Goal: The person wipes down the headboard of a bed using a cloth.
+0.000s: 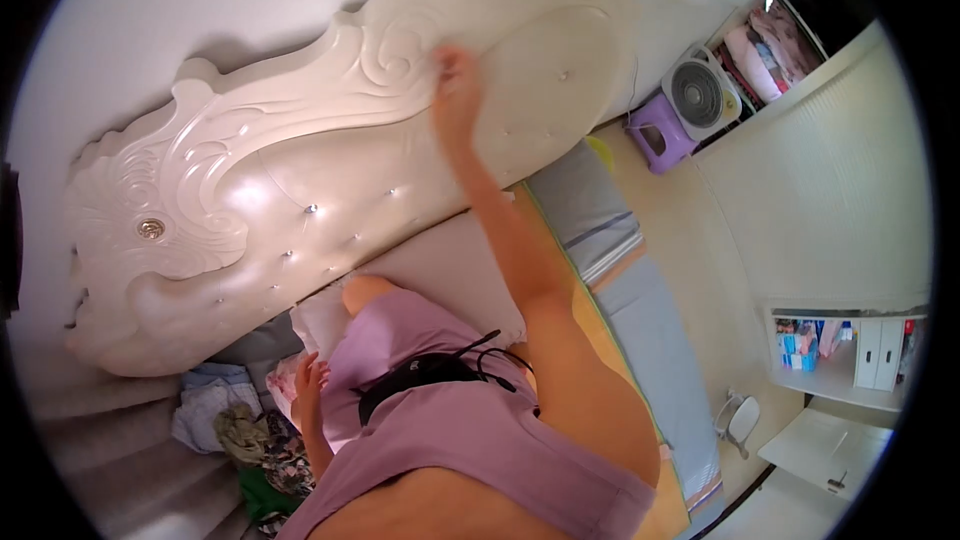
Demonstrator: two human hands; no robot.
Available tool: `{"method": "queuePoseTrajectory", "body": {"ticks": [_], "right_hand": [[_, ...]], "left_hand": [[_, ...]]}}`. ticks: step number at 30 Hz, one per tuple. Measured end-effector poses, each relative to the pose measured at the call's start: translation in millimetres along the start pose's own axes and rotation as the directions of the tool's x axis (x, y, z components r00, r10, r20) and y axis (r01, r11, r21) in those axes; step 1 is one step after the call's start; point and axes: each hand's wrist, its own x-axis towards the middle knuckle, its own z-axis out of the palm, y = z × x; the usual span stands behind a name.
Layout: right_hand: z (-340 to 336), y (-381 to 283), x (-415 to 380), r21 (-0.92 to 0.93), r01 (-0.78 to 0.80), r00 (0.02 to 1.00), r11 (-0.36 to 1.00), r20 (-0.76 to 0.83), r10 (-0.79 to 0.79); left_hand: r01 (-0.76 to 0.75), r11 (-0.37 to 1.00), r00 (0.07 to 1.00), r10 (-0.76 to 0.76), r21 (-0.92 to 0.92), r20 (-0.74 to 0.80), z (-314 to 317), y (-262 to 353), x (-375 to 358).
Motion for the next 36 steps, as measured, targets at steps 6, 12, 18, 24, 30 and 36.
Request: {"method": "queuePoseTrajectory", "body": {"ticks": [6, 12, 18, 24, 30, 36], "right_hand": [[28, -8, 65, -0.294, 0.384, 0.908, 0.876, -0.055, -0.416], [50, -23, -44, 0.045, 0.280, 0.855, 0.959, 0.443, -0.270], [46, -40, 28, -0.076, 0.356, 0.934, 0.932, 0.063, -0.351], [79, -38, -58, 0.175, 0.285, 0.673, 0.942, 0.664, -0.327], [64, -36, -17, 0.045, 0.389, 0.894, 0.920, 0.220, -0.389], [82, -45, -73, 0.026, 0.530, 0.708, 0.847, 0.537, -0.459]], "left_hand": [[0.117, 0.991, 0.992, -0.120, -0.063, -0.047, -13, -37, -3], [0.049, 0.997, 0.998, -0.046, -0.056, 0.050, 8, -1, 13], [0.062, 0.997, 0.997, -0.064, -0.035, -0.050, -6, -21, 0], [0.074, 0.997, 0.997, -0.075, -0.034, -0.032, 4, -18, -3], [0.089, 0.995, 0.991, -0.094, -0.054, -0.092, -4, -40, -24], [0.074, 0.997, 0.996, -0.074, -0.004, -0.045, 1, -36, -19]]}}
